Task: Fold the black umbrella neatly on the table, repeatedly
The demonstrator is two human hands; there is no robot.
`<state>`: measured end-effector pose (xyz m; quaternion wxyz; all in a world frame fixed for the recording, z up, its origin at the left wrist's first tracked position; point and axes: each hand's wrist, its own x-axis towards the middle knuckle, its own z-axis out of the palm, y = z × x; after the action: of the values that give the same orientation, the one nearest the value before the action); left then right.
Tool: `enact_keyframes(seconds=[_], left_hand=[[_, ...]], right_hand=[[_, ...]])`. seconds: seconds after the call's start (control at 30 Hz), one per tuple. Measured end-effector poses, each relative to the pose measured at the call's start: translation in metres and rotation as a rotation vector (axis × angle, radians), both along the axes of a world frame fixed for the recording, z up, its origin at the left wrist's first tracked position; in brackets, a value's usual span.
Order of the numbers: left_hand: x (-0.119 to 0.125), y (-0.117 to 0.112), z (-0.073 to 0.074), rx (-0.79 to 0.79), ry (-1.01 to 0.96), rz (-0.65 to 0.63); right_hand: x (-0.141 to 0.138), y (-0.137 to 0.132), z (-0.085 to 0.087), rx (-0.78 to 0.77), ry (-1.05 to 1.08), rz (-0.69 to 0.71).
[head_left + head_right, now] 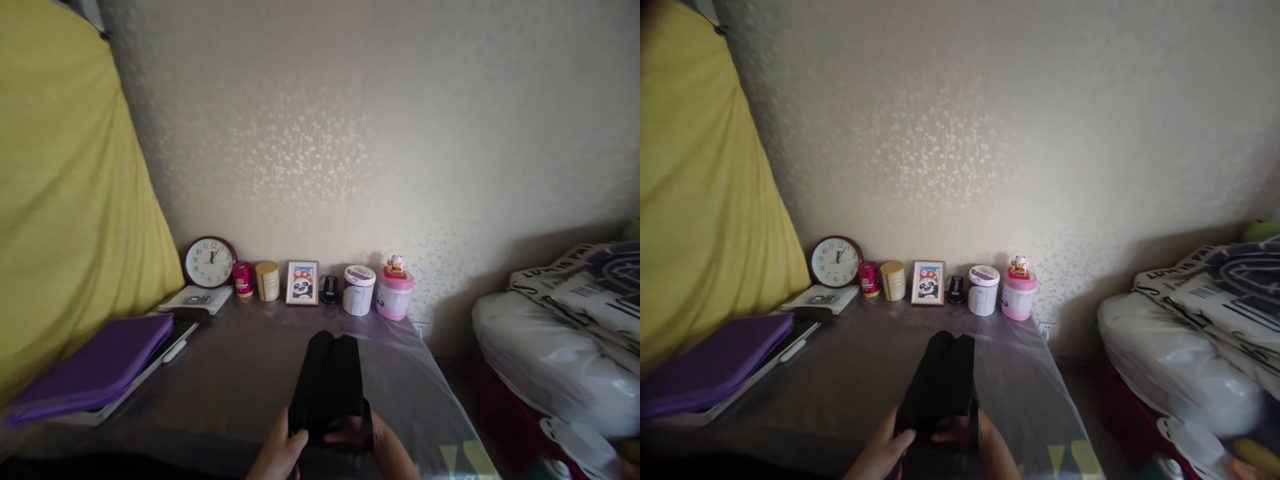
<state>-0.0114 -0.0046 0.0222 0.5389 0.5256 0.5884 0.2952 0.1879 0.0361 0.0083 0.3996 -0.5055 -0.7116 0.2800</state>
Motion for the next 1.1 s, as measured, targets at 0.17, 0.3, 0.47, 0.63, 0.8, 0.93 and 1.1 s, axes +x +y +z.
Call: enact_keyframes(seconds=[0.17, 0.3, 0.47, 0.63, 0.8, 0.93, 1.1], left_hand=[[0.003, -0.002, 0.001, 0.025, 0.142, -0.061], [0.003, -0.003, 0.004, 0.026, 0.326, -0.099], [0.003, -0.003, 0.014, 0.13, 0.676, -0.164], [0.005, -0.003, 0.021, 0.154, 0.777, -0.183], [0.005, -0.003, 0.026, 0.165, 0.824, -0.209], [0.005, -0.002, 0.027, 0.168, 0.837, -0.221], [0.008, -0.001, 0.028, 0.146, 0.838, -0.202]], right_hand=[[0.036, -0.005, 0.011, -0.14, 0.041, 0.028], [0.053, 0.009, 0.022, -0.253, 0.195, -0.109], [0.048, 0.019, 0.025, -0.183, 0.152, -0.271], [0.034, 0.019, 0.029, -0.205, 0.136, -0.343], [0.015, 0.027, 0.042, -0.159, 0.234, -0.342], [-0.013, 0.042, 0.058, -0.186, 0.37, -0.258], [-0.056, 0.064, 0.058, -0.173, 0.324, -0.24]])
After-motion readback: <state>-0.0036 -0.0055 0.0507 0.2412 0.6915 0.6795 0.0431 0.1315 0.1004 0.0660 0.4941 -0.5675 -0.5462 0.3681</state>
